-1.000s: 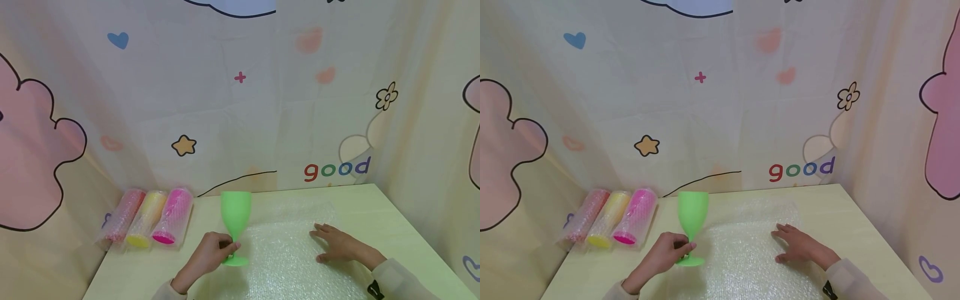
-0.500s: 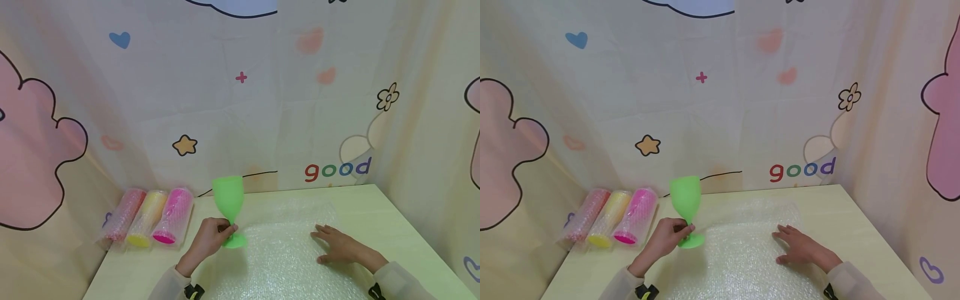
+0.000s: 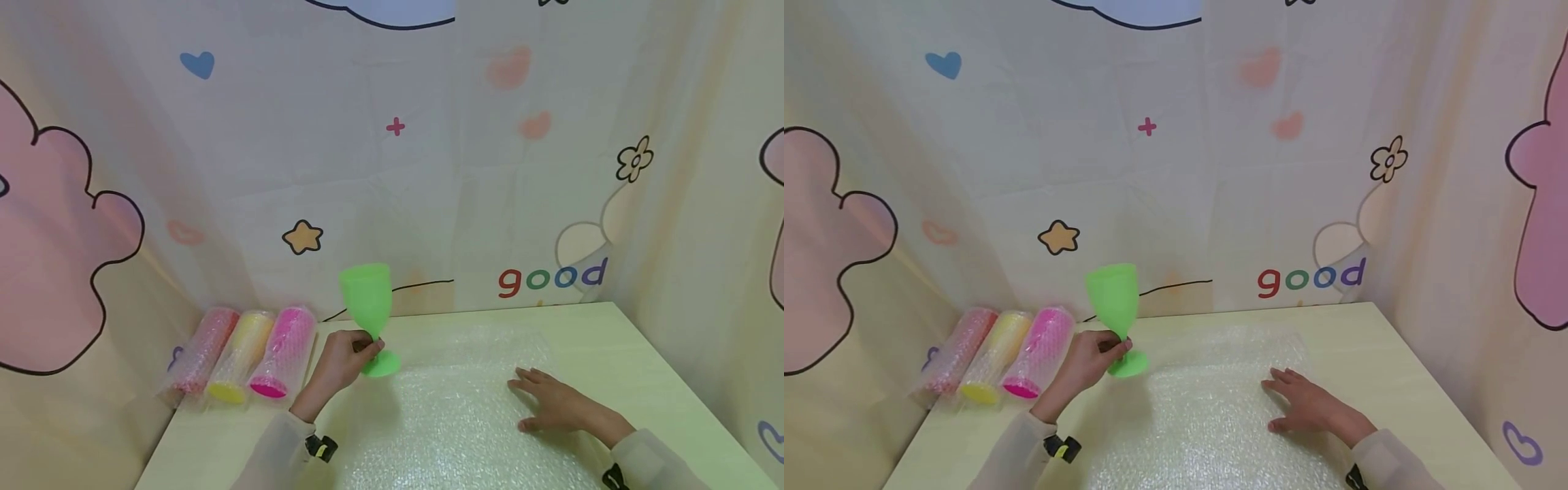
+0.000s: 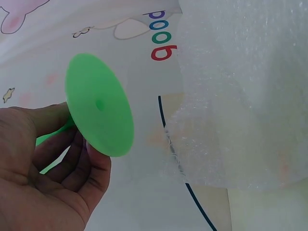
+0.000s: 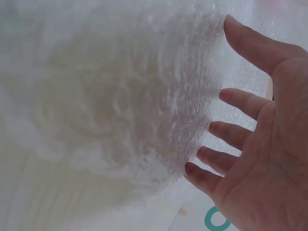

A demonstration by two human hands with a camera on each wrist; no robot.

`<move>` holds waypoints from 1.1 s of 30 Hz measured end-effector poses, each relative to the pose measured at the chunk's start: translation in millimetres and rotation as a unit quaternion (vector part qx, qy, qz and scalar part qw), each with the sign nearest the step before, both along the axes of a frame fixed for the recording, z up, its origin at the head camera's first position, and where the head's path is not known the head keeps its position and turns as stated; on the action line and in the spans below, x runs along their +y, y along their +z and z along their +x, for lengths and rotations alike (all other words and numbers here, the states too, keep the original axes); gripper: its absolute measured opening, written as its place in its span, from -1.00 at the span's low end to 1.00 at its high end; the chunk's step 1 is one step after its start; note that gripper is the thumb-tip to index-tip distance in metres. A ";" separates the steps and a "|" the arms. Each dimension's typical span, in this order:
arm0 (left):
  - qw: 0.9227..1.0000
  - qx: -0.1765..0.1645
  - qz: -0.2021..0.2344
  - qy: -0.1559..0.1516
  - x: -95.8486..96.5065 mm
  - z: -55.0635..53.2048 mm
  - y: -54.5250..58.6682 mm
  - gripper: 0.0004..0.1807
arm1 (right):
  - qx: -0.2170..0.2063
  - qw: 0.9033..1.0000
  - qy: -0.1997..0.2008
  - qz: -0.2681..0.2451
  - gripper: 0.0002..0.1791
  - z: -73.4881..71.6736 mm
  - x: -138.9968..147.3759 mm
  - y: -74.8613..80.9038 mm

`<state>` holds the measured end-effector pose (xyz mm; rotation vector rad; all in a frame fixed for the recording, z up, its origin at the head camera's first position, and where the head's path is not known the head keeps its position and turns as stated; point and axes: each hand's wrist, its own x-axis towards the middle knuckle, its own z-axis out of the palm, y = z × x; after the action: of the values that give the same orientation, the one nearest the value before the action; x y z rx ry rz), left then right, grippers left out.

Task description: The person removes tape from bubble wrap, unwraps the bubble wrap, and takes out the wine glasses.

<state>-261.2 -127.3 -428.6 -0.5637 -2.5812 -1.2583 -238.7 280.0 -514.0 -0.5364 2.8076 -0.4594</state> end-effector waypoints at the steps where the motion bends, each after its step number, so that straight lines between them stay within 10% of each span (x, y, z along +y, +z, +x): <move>1: 1.000 0.000 0.000 0.001 0.6 -2.1 0.6 -0.81 | -0.001 1.000 -0.002 0.000 -0.04 -0.1 0.2 -0.4; 33: 0.998 0.014 -0.034 0.045 15.6 -68.9 -3.6 -0.79 | -0.006 1.000 -0.005 -0.005 -0.06 0.2 -0.2 0.0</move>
<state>-330.1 -111.7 -432.2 -0.4678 -2.6030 -1.1284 -238.6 279.8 -514.0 -0.5216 2.7993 -0.4764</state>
